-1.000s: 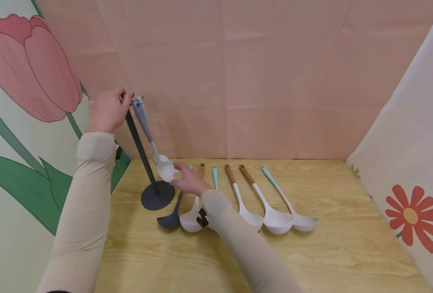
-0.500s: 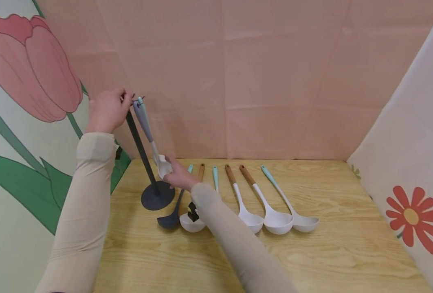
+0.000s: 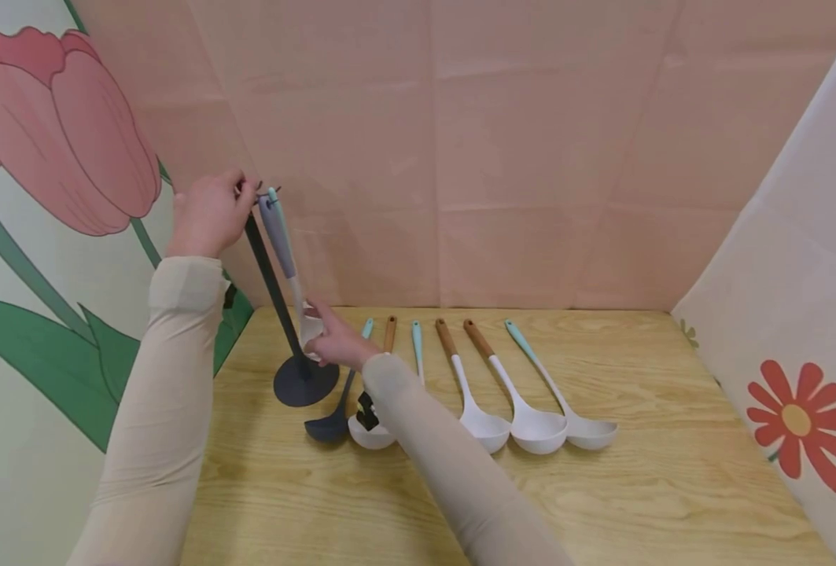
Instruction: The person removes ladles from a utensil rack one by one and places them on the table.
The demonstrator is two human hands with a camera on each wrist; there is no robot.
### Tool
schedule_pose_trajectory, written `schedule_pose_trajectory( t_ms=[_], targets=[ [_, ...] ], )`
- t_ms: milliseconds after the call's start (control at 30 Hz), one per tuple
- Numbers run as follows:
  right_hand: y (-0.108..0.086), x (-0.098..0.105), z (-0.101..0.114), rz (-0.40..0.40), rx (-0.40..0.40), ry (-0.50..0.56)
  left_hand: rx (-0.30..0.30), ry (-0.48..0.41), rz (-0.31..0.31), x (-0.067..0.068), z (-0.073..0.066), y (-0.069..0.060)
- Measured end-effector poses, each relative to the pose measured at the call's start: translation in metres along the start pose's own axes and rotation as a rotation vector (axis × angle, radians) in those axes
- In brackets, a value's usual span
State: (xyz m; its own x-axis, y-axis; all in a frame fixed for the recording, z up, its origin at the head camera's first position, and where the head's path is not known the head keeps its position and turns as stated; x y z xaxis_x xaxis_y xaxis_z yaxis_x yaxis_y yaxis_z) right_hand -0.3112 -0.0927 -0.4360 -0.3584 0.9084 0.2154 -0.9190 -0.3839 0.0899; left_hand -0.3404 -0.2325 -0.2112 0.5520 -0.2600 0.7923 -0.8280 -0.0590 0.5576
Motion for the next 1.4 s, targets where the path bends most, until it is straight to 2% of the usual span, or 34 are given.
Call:
schedule_pose_trajectory(
  t_ms=[300, 500, 633, 900, 1067, 1233, 1400],
  targets=[
    [-0.006, -0.004, 0.006, -0.005, 0.03, -0.008, 0.002, -0.011, 0.027, 0.001, 0.0, 0.002],
    [-0.004, -0.004, 0.007, -0.098, 0.105, -0.096, 0.007, -0.024, 0.045, 0.005, -0.002, 0.002],
    [-0.006, -0.001, 0.01, -0.143, 0.13, -0.095, 0.018, -0.015, 0.073, 0.008, -0.004, 0.002],
    [-0.008, 0.0, 0.008, -0.171, 0.127, -0.118, 0.075, -0.015, 0.127, 0.013, -0.001, 0.0],
    [-0.011, -0.001, 0.007, -0.178, 0.141, -0.133, 0.074, 0.034, 0.121, 0.016, -0.003, -0.001],
    [-0.013, -0.002, 0.007, -0.177, 0.154, -0.153, 0.076, 0.02, 0.116, 0.015, -0.004, -0.003],
    [-0.013, -0.002, 0.007, -0.18, 0.181, -0.172, 0.083, 0.031, 0.137, 0.013, -0.004, -0.004]
  ],
)
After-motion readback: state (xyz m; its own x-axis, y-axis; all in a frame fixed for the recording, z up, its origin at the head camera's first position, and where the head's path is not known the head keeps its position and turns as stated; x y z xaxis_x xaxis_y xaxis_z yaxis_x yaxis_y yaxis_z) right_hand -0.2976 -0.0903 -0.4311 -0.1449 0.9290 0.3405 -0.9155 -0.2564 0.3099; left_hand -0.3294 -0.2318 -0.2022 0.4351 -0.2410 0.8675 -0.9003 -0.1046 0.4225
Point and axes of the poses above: each hand's wrist, its own y-axis towards the middle knuckle, its own x-axis out of the back of the hand, z = x × y, the point moved 5 cm from there along y, towards the middle knuckle, and after that the axes turned 13 degrees about -z, right-handed, at the moved point
